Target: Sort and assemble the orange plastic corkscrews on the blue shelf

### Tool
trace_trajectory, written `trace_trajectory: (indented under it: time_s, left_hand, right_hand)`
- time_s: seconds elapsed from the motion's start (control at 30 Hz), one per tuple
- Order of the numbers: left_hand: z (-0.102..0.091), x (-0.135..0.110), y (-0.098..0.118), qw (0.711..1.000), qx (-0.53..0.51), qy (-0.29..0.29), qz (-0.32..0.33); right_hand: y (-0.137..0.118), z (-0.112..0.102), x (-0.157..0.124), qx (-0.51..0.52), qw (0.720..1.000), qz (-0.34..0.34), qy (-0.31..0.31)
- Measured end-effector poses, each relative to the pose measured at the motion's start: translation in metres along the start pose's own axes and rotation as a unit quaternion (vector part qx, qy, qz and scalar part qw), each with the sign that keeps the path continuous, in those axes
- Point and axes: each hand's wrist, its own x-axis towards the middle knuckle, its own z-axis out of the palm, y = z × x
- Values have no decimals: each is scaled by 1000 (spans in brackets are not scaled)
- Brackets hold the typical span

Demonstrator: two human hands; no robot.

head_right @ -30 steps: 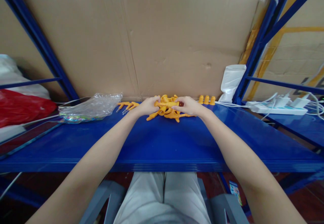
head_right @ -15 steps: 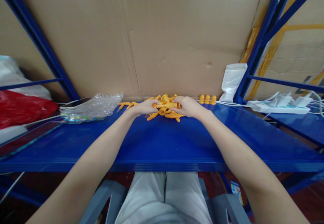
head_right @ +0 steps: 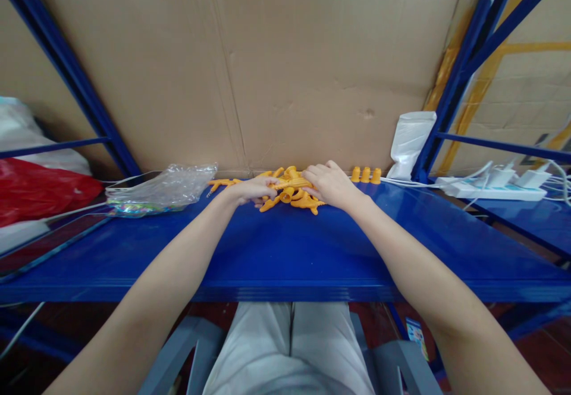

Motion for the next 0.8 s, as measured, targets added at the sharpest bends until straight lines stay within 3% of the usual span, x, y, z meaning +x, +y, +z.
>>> trace_trajectory:
  time_s: [0.1, 0.17, 0.37, 0.5, 0.6, 0.8]
  left_hand:
    - [-2, 1, -2, 999, -19, -37, -10]
    - [-2, 2, -3, 999, -20, -31, -6]
    - [16, 11, -5, 989, 41, 131, 60]
    - [29, 19, -10, 942, 176, 258, 121]
    - [31, 19, -12, 915, 259, 286, 120]
    - [31, 14, -8, 896, 323, 293, 81]
  right_hand:
    - [-1, 0, 1, -6, 1000, -6, 8]
    - [0, 0, 0, 6, 1000, -3, 14]
    - [11, 7, -6, 120, 989, 80, 18]
    - [18, 17, -11, 258, 953, 155, -38]
    - [22, 23, -12, 316, 930, 177, -68]
    - [24, 26, -13, 321, 929, 167, -75]
